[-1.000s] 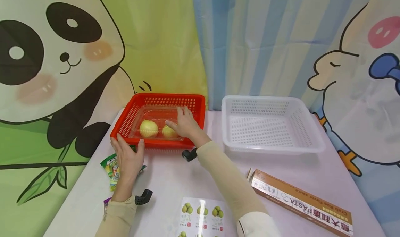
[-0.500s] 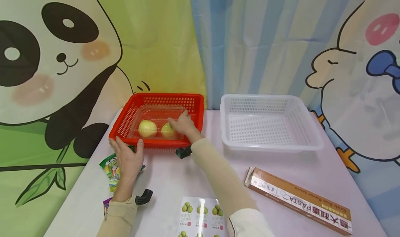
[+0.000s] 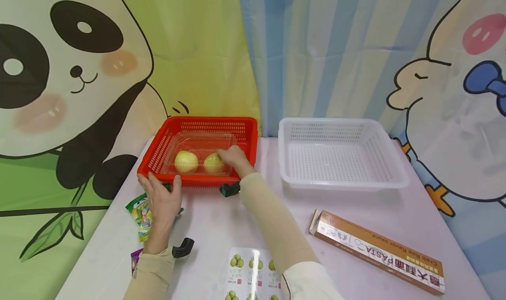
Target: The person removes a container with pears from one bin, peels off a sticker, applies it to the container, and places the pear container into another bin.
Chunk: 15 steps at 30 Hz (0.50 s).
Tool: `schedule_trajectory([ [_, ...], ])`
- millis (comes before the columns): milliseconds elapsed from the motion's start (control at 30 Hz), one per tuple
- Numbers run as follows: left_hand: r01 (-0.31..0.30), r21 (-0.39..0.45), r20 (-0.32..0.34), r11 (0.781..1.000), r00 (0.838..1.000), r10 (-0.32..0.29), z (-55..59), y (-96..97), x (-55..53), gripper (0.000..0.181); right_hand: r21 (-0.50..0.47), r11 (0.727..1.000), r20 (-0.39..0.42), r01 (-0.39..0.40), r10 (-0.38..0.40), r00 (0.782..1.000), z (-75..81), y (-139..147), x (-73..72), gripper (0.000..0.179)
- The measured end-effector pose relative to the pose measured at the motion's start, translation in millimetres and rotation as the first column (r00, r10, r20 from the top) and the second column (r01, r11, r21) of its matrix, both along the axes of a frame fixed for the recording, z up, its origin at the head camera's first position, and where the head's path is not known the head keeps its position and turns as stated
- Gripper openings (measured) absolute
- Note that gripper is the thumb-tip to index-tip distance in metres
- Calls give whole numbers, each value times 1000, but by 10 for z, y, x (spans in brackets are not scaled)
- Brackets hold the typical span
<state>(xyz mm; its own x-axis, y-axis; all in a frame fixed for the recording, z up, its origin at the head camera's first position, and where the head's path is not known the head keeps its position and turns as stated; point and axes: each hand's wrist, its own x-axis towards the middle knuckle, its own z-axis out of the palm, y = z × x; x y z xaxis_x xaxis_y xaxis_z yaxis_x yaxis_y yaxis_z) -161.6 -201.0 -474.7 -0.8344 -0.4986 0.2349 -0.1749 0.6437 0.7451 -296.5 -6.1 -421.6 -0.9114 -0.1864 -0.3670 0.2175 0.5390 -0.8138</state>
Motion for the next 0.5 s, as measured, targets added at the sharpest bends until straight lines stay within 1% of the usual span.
schedule_trajectory([
  [100,3,5,-1,1000,1000,-3,5,5,-10,92,9,1000,12,7,-7,1000,-7,13,-7,48],
  [267,2,4,-4,1000,1000,-2,8,3,-14,92,-43,999,31,17,-16,999,-35,12,2,45],
  [367,2,0,-2,1000,1000,-2,5,-1,-11,92,-93,994,58,49,-44,997,-56,0,9,41],
  [500,5,0,3,1000,1000,-5,3,-5,-10,92,-127,986,83,106,-96,992,-68,-22,11,38],
])
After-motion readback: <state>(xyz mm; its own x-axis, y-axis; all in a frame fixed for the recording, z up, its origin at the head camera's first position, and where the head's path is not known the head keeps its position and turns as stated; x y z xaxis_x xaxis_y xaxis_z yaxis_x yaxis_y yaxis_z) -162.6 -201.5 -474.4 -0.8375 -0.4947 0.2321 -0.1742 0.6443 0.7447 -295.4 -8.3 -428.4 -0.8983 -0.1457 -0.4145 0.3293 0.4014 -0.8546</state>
